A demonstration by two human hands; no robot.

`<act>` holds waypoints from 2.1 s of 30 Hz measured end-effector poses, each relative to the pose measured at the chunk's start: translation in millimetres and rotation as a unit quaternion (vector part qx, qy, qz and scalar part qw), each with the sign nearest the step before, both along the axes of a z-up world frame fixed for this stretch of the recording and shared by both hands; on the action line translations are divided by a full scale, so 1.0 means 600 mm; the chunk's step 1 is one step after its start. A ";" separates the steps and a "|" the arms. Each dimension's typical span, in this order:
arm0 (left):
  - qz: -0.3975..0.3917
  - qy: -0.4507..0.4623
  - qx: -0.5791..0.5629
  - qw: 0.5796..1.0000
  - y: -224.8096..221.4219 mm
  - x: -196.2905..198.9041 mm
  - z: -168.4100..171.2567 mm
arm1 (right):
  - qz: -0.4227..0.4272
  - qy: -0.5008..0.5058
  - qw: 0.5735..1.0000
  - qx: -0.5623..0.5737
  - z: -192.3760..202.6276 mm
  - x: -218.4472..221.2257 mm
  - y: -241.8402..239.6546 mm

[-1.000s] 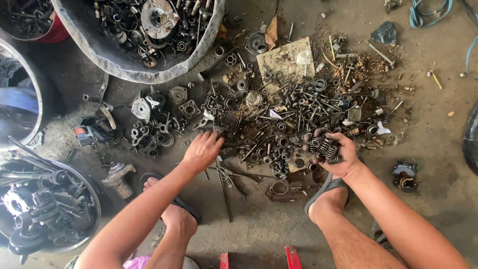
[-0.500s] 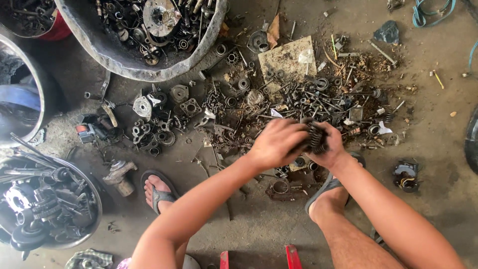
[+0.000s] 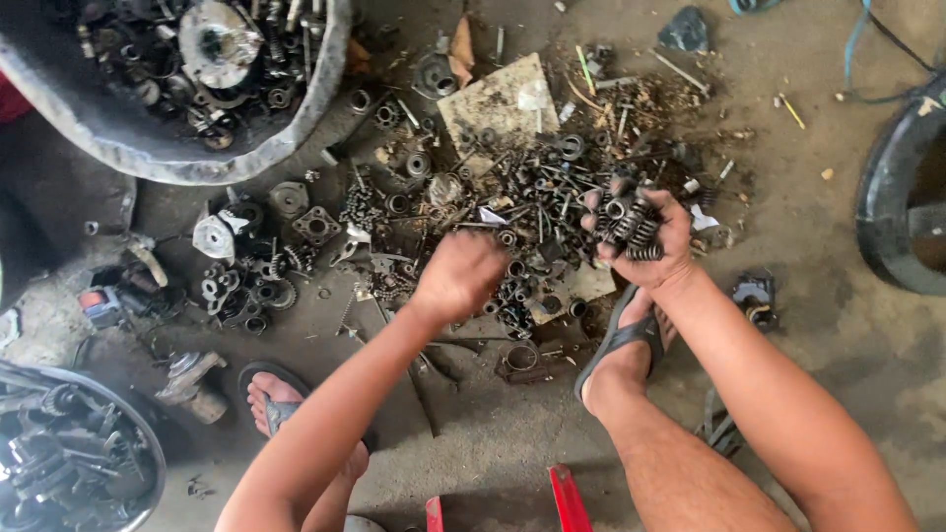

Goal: Sorting through a pile of miscellaneous motorcycle engine parts on the floor.

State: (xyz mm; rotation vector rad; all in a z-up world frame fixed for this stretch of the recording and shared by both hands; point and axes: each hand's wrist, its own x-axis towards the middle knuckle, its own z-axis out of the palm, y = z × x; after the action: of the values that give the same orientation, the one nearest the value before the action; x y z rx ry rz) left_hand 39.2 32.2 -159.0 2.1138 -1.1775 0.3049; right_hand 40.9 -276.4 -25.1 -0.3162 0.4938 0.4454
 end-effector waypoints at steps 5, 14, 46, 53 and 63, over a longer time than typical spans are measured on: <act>-0.169 0.025 0.160 0.972 -0.007 -0.077 0.139 | -0.015 -0.002 0.999 -0.030 0.001 -0.015 -0.039; -0.185 0.071 0.448 0.872 0.072 -0.001 0.132 | -0.039 -0.014 0.999 -0.035 -0.006 -0.064 -0.094; -0.109 0.026 0.079 0.991 -0.127 -0.138 0.105 | -0.057 -0.017 0.996 -0.062 -0.009 -0.094 -0.119; -0.105 0.099 0.177 0.974 -0.140 -0.238 -0.004 | -0.056 -0.012 0.996 -0.061 -0.019 -0.106 -0.117; -0.016 0.120 0.358 0.926 -0.033 -0.077 0.055 | -0.052 0.132 0.988 -0.065 -0.016 -0.176 -0.114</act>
State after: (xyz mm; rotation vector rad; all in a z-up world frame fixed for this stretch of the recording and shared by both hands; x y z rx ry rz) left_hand -7.2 12.6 -126.3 2.6363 -1.2937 -0.4697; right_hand -64.6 -344.6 -34.7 -0.3573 0.7957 0.3559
